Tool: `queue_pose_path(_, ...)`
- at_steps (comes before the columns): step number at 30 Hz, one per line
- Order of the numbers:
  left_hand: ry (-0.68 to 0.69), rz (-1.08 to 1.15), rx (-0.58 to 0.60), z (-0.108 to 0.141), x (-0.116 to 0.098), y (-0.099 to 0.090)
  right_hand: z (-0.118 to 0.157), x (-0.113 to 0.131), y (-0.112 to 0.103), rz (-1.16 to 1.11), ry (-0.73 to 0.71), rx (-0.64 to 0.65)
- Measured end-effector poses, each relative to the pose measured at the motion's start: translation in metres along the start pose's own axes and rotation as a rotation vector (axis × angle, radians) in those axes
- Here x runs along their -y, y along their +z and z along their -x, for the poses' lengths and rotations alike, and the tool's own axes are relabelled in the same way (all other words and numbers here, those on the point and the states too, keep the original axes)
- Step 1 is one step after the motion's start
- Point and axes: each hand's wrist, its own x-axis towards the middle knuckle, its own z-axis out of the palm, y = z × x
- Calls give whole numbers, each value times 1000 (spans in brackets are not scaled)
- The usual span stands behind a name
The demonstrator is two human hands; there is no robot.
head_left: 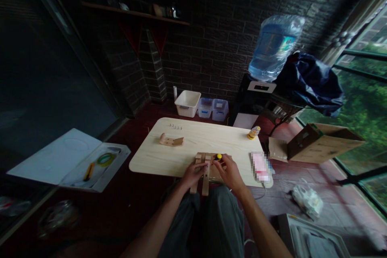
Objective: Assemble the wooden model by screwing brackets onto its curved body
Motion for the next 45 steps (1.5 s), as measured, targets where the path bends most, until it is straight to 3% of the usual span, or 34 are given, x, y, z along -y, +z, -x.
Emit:
queue_pose_path(8,38,-12,-1,-5,-1,-9,-1,-4,0,-152,106,-29)
queue_pose_path(14,51,-90,-53,-13,8,-8,9,-33,4,-364,351,-220)
queue_pose_path(17,37,-127,-56,-15,10,-7,15,-47,8,-412,410,-240)
queue_pose_path(30,-70,-70,25,-20,5,-3,17,-60,8,-480,453,-242)
queue_pose_path(45,-48,-140,-3,-16,5,2,21,-72,15,-497,464,-228)
